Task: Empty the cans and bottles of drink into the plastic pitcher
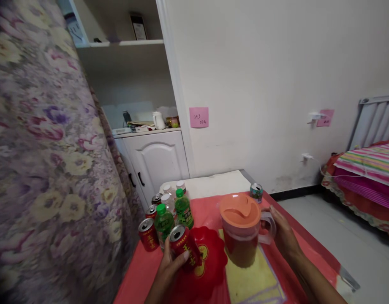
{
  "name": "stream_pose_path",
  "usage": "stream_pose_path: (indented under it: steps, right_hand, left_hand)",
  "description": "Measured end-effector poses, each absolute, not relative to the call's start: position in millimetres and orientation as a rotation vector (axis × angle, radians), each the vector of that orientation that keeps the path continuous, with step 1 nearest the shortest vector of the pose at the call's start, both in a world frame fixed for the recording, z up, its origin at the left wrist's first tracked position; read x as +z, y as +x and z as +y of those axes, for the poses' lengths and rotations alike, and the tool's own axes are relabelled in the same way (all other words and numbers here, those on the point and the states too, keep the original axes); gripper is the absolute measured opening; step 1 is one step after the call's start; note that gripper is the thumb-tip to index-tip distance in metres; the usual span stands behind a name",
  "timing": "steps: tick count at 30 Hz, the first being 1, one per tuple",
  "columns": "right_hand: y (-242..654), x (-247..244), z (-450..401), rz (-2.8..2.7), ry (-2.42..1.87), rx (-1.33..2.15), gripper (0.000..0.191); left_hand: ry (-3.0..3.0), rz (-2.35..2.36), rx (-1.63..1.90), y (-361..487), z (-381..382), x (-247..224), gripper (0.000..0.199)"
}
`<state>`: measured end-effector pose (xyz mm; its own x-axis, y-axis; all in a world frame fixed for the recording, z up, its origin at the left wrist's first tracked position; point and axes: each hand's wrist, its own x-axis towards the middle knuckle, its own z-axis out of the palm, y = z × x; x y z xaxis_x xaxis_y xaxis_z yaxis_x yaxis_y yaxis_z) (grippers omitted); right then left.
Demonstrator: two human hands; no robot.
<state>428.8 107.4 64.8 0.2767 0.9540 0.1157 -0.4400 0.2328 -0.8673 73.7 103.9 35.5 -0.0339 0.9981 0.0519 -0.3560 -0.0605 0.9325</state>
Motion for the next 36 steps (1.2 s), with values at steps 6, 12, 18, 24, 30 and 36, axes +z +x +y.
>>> stream_pose_path:
  steps: [6,12,18,24,30,36]
  right_hand:
    - [425,68,104,-0.738,-0.803,1.129,0.034]
    - [422,66,103,-0.781,-0.813,1.086,0.038]
    - [419,67,102,-0.77,-0.761,1.112,0.035]
    - [420,66,104,-0.743,-0.762,1.139,0.037]
    - [417,70,102,-0.818,-0.75,1.132,0.039]
    - [416,72,100,-0.893,-0.762,1.101,0.047]
  left_hand:
    - [1.098,0.968,1.35,75,102,36,0.093]
    - [1.161,1.038,1.287,78,98,57,0.095]
    - [1.118,1.037,1.297,80,97,53,0.105]
    - [1.096,0.986,1.328,79,97,46,0.099]
    - [1.012,0.892,1.334,81,96,37,0.099]
    - [1.134,0.857,1.248,79,100,34,0.098]
